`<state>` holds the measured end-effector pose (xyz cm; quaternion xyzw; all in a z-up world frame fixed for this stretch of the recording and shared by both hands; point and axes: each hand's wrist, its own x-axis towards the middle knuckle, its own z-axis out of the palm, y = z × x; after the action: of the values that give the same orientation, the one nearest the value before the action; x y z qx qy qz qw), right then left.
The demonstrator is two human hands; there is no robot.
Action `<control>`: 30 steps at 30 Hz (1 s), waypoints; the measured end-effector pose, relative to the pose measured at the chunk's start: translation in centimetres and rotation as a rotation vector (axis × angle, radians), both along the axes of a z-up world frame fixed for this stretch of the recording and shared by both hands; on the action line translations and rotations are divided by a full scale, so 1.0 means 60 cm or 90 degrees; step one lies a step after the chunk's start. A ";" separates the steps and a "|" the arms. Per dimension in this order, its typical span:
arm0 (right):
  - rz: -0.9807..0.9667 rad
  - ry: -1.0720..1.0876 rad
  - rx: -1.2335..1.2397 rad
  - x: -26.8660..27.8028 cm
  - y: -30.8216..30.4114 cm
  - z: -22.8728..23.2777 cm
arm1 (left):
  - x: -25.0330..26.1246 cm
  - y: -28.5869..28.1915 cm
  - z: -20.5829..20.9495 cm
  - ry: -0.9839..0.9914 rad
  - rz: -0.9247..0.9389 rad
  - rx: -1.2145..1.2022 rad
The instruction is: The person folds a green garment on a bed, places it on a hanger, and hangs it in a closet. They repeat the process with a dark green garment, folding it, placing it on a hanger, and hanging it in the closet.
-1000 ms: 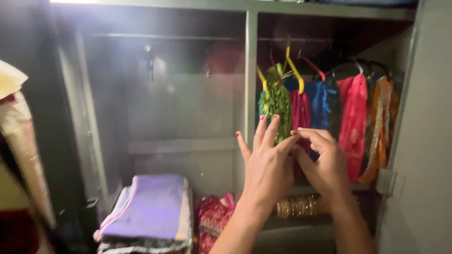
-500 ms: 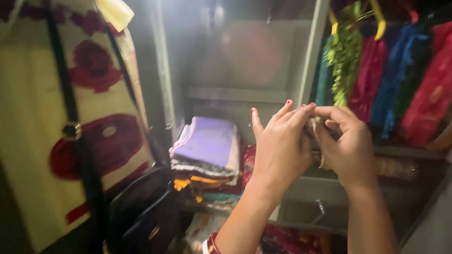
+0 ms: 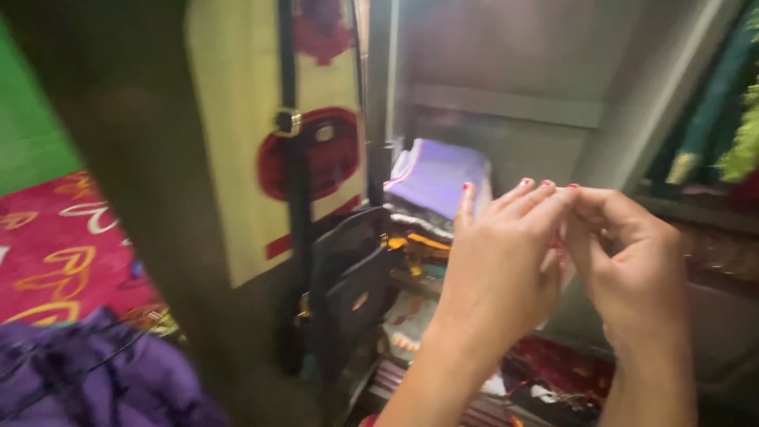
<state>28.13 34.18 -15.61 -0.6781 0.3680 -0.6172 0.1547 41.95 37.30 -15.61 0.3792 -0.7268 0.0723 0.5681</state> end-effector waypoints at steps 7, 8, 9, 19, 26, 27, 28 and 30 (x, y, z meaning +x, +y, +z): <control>0.126 -0.084 0.007 0.127 0.069 -0.002 | 0.117 0.090 -0.011 -0.007 0.046 -0.026; 0.150 -0.095 0.004 0.147 0.080 -0.001 | 0.136 0.101 -0.010 -0.004 0.052 -0.028; 0.172 -0.104 0.000 0.167 0.092 0.002 | 0.155 0.114 -0.009 0.000 0.057 -0.030; 0.264 -0.092 -0.072 0.340 0.214 0.010 | 0.311 0.258 0.003 0.071 0.077 -0.049; 0.286 -0.088 -0.013 0.466 0.302 -0.008 | 0.419 0.359 -0.011 0.116 0.141 -0.071; 0.298 -0.074 -0.037 0.482 0.312 -0.011 | 0.434 0.373 -0.014 0.118 0.152 -0.065; 0.291 -0.061 -0.030 0.497 0.322 -0.014 | 0.448 0.386 -0.017 0.120 0.164 -0.058; 0.274 -0.035 -0.019 0.525 0.342 -0.018 | 0.474 0.410 -0.019 0.125 0.191 -0.054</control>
<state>59.61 54.68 -16.69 -0.7261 0.2013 -0.5937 0.2824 70.36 61.90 -16.76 0.4643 -0.5994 0.1490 0.6348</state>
